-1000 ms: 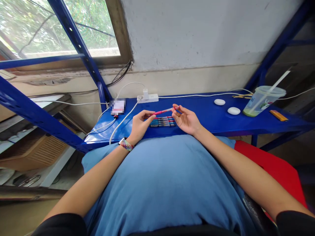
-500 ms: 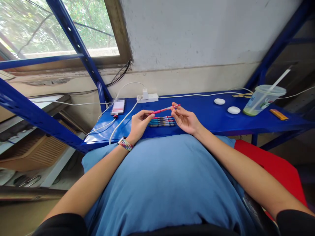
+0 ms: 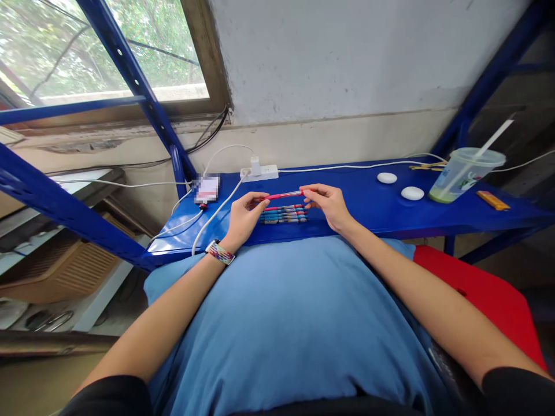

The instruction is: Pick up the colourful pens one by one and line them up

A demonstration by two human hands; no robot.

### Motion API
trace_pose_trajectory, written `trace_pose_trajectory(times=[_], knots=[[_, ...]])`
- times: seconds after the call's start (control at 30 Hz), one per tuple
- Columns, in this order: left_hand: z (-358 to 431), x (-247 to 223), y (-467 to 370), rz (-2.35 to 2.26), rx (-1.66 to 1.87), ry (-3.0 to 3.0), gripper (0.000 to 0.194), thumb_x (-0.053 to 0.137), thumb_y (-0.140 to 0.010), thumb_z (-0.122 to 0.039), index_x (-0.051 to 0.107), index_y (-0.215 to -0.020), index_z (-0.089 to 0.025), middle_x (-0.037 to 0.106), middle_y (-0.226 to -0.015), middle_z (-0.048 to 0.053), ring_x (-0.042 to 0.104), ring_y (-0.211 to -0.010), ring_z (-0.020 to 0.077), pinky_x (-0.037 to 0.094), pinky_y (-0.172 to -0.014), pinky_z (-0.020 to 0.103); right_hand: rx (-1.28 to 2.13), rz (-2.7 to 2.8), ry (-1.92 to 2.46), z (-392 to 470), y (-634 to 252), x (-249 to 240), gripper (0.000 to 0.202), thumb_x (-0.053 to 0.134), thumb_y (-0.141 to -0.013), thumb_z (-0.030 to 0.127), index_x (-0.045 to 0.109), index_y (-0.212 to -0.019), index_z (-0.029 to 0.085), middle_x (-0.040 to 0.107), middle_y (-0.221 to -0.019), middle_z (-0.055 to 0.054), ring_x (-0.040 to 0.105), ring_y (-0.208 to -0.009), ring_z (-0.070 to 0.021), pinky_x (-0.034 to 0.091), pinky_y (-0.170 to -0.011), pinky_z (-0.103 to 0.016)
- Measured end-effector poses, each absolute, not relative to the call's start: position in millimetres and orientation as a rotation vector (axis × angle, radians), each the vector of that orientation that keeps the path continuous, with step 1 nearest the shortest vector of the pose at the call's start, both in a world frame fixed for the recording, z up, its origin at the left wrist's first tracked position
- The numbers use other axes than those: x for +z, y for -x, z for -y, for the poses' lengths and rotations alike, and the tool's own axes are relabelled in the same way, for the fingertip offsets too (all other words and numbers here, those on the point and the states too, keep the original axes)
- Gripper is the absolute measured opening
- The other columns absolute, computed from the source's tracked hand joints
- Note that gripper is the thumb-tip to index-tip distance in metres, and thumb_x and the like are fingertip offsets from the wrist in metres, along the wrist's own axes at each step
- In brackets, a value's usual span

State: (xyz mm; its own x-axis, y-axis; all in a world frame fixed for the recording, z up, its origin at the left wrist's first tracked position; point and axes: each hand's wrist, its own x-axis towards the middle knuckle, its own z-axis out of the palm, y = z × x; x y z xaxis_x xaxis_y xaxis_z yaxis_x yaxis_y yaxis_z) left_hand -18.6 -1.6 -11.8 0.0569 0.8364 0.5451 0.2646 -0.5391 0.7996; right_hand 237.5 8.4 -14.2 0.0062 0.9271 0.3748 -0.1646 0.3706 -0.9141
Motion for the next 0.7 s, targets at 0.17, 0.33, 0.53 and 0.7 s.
trace_pose_trajectory(times=[0.17,0.33,0.53,0.7], knots=[[-14,-8,23,-1.277,1.375,-2.013,0.022,0.067,-0.100,-0.029,0.084,-0.111,-0.023,0.084,-0.111,0.005,0.077,-0.103,0.0248,0.059,-0.101,0.041,0.590,1.517,0.986,-34,-240,-25,0.012,0.080,-0.084,0.026,0.086,-0.093,0.022,0.085,-0.094,-0.005,0.078,-0.089,-0.0244,0.064,-0.092,-0.041],[-27,-11,26,-1.412,1.250,-2.046,0.021,0.067,-0.098,-0.024,0.086,-0.108,-0.023,0.085,-0.109,0.006,0.077,-0.101,0.0265,0.058,-0.101,0.043,0.450,1.703,1.164,-40,-235,-32,0.020,0.071,-0.090,0.013,0.087,-0.096,0.023,0.086,-0.100,-0.004,0.080,-0.094,-0.0253,0.062,-0.095,-0.041],[-31,-19,31,-1.456,1.154,-1.999,0.021,0.068,-0.095,-0.022,0.085,-0.106,-0.022,0.085,-0.106,0.007,0.077,-0.100,0.0266,0.059,-0.099,0.042,0.378,1.815,1.254,-36,-234,-33,0.031,0.063,-0.095,0.006,0.088,-0.104,0.023,0.086,-0.111,-0.005,0.080,-0.105,-0.0272,0.061,-0.102,-0.043],[-28,-19,32,-1.454,1.129,-2.020,0.021,0.067,-0.094,-0.022,0.085,-0.104,-0.021,0.084,-0.102,0.006,0.076,-0.097,0.0262,0.059,-0.096,0.041,0.312,1.904,1.305,-32,-233,-33,0.034,0.061,-0.098,0.007,0.088,-0.110,0.022,0.085,-0.117,-0.007,0.077,-0.114,-0.0298,0.057,-0.109,-0.046]])
